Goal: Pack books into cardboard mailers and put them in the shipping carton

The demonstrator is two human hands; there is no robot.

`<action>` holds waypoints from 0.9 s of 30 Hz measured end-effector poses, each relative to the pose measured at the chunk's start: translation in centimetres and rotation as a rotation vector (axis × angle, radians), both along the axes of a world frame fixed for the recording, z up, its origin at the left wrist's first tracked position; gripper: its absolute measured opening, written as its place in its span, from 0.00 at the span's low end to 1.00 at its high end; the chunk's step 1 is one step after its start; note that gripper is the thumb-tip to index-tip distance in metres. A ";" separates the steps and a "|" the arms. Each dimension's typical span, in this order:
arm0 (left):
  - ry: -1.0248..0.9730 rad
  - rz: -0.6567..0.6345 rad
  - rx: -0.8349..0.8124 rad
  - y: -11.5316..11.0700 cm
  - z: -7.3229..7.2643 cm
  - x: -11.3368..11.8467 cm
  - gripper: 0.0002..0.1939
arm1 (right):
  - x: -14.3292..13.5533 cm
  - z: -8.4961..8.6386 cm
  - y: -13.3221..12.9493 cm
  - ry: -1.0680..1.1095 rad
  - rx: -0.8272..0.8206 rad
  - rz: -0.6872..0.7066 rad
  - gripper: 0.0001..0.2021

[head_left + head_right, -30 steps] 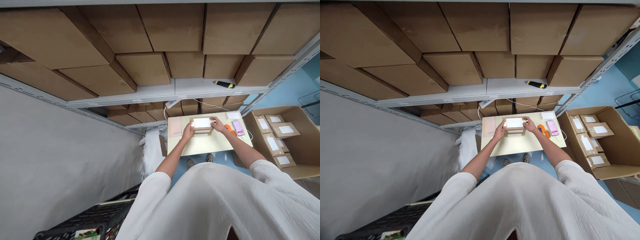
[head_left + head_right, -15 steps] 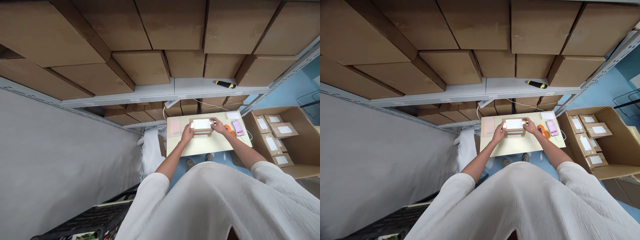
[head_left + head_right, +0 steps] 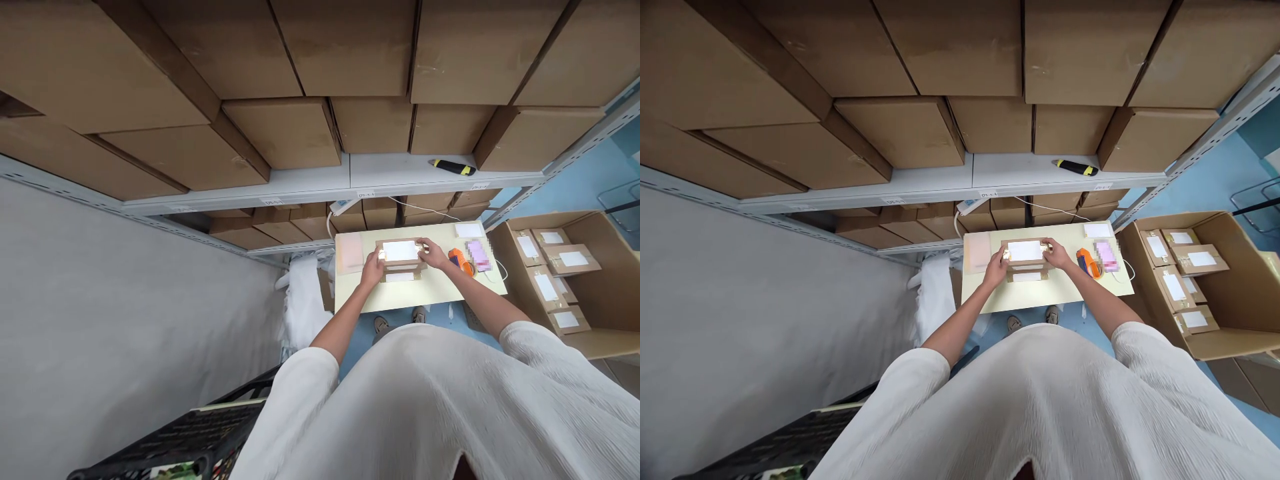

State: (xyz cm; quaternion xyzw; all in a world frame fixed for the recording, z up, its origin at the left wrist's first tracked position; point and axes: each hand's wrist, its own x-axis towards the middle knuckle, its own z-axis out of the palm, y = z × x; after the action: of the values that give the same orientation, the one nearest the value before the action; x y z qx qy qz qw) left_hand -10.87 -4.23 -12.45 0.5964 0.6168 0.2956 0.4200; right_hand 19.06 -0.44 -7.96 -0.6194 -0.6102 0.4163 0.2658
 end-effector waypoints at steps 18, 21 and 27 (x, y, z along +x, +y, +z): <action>0.573 -0.369 0.336 -1.9 0.7 3.1 0.26 | -0.1 -4.3 -1.7 -0.052 0.019 -0.037 0.28; 0.624 -0.368 0.317 -1.9 0.8 3.3 0.26 | -0.2 -5.1 -2.0 -0.028 0.078 -0.036 0.28; 0.600 -0.350 0.275 -1.6 0.9 3.2 0.26 | -0.7 -5.3 -2.0 -0.032 0.067 -0.021 0.29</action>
State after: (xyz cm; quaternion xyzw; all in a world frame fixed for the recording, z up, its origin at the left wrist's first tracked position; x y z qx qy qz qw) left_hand -7.64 -5.79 -11.58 0.8037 0.5559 0.1113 0.1806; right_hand 18.41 -2.46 -13.23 -0.6231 -0.6214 0.3830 0.2810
